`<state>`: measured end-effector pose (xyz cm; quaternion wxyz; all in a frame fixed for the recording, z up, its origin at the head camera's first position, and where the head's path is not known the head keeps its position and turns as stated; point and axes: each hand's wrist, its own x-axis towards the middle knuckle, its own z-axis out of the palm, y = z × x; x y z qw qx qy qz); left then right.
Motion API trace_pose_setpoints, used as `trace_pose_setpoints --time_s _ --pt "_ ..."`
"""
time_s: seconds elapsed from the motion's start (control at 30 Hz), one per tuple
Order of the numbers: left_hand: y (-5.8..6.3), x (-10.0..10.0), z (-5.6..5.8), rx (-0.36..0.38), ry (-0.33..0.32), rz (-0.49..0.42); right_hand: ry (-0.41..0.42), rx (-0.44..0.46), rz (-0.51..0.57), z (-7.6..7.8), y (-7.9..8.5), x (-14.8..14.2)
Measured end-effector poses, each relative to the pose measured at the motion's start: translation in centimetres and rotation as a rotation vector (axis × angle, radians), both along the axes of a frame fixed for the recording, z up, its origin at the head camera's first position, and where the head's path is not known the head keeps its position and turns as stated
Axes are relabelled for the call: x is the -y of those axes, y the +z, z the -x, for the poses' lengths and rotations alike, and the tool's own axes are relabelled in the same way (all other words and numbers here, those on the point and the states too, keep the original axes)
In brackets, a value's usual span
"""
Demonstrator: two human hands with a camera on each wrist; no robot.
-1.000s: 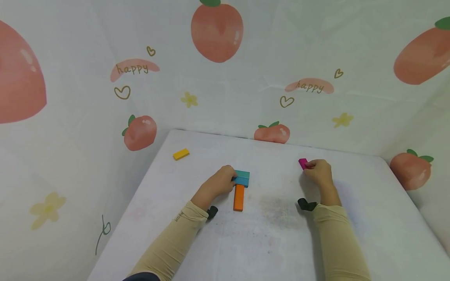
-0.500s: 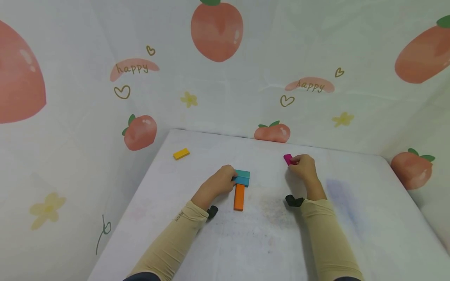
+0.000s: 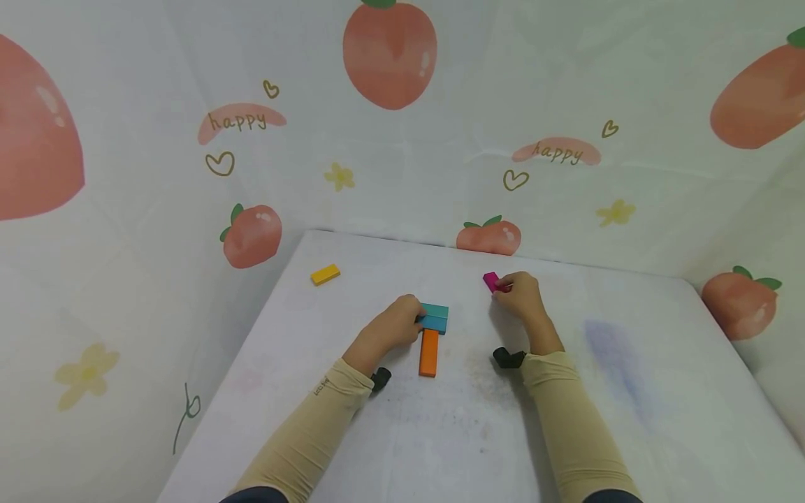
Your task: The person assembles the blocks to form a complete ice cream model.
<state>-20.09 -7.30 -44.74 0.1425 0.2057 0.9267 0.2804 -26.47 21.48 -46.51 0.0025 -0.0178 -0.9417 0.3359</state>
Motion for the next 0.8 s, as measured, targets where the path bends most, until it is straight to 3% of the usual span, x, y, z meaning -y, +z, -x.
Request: trace_pose_setpoints --time_s 0.37,0.8 --pt "-0.2 0.1 0.0 -0.033 -0.024 -0.02 0.07 -0.019 -0.001 0.1 0.1 2.2" --pt "-0.1 0.1 0.0 -0.036 -0.022 -0.007 0.082 0.022 0.008 0.0 -0.1 4.5"
